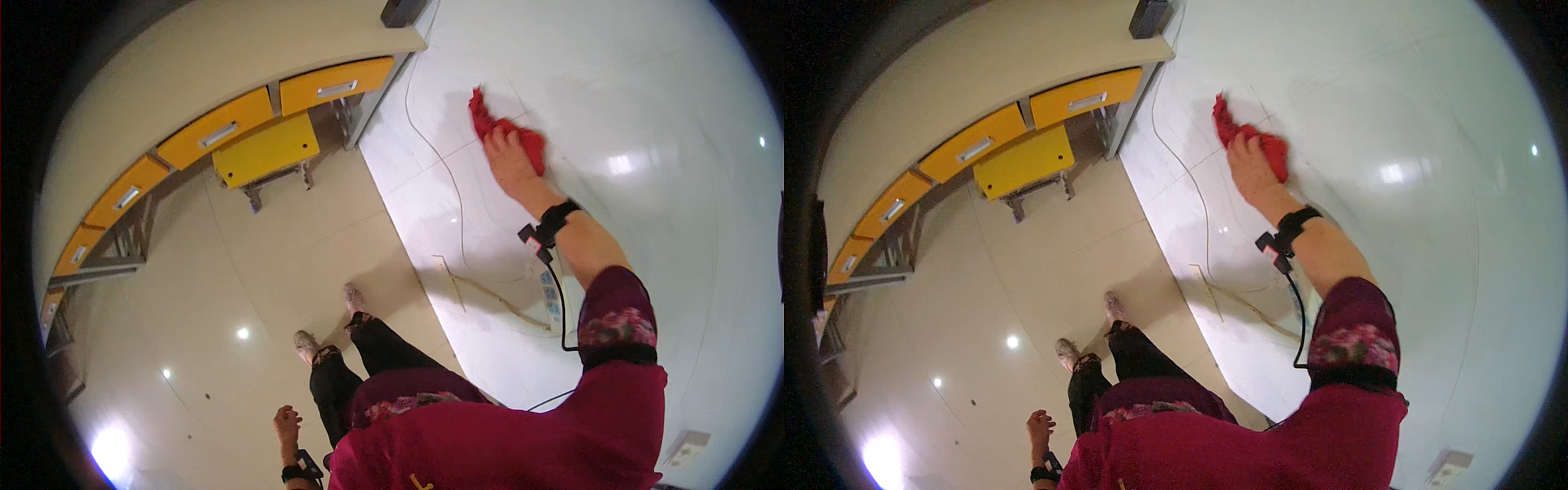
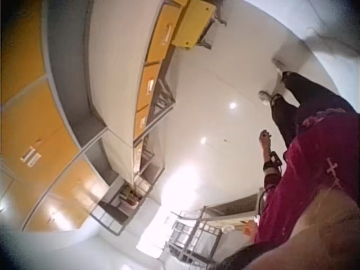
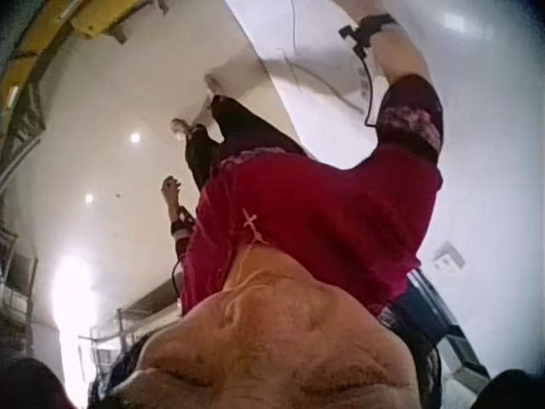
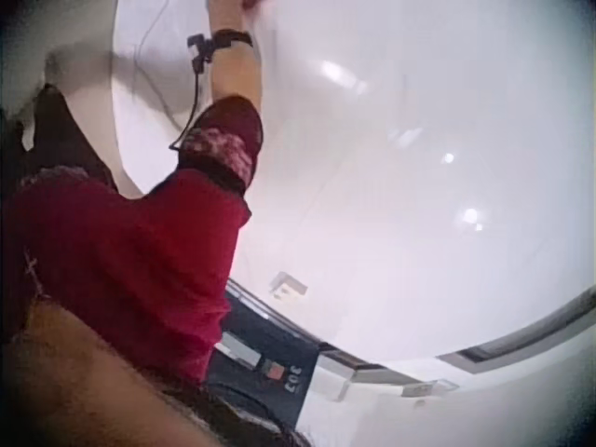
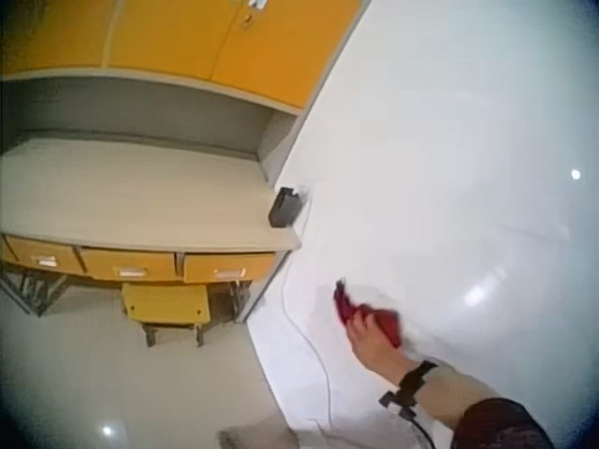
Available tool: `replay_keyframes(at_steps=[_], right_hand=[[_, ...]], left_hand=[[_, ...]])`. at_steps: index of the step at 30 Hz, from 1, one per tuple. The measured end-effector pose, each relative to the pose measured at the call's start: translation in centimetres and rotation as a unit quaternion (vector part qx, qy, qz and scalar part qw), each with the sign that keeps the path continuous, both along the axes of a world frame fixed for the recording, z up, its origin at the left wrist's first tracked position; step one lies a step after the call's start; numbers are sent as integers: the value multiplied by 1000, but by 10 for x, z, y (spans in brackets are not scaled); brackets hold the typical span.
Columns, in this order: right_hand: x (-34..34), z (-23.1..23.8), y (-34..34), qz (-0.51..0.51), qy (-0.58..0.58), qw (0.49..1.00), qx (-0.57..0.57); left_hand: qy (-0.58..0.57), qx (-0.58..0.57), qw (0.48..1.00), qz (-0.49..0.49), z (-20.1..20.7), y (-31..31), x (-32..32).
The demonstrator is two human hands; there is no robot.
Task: Wiping a desk and adjacent wall with a cloth.
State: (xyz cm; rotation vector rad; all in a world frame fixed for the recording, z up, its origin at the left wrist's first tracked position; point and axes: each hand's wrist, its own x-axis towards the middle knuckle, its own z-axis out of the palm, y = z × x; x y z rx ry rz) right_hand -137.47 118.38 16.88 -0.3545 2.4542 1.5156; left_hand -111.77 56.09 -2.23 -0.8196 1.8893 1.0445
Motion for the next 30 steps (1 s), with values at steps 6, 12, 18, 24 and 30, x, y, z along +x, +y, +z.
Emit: replay_keyframes(at_steps=[6,12,18,24,30], right_hand=[[72,-161,30,55,-407,907,-95],[7,-155,40,84,-323,932,-140],[-67,-140,24,203,-171,958,-104],[-34,-76,1,-114,-411,902,-71],[-85,49,-123,-196,-445,863,-137]], left_hand=[[-9,-13,998,66,12,12,34],[-103,-11,990,95,10,29,69],[-34,-9,993,111,8,28,69],[-31,42,993,103,-1,48,31],[-63,50,993,86,-37,2,18]])
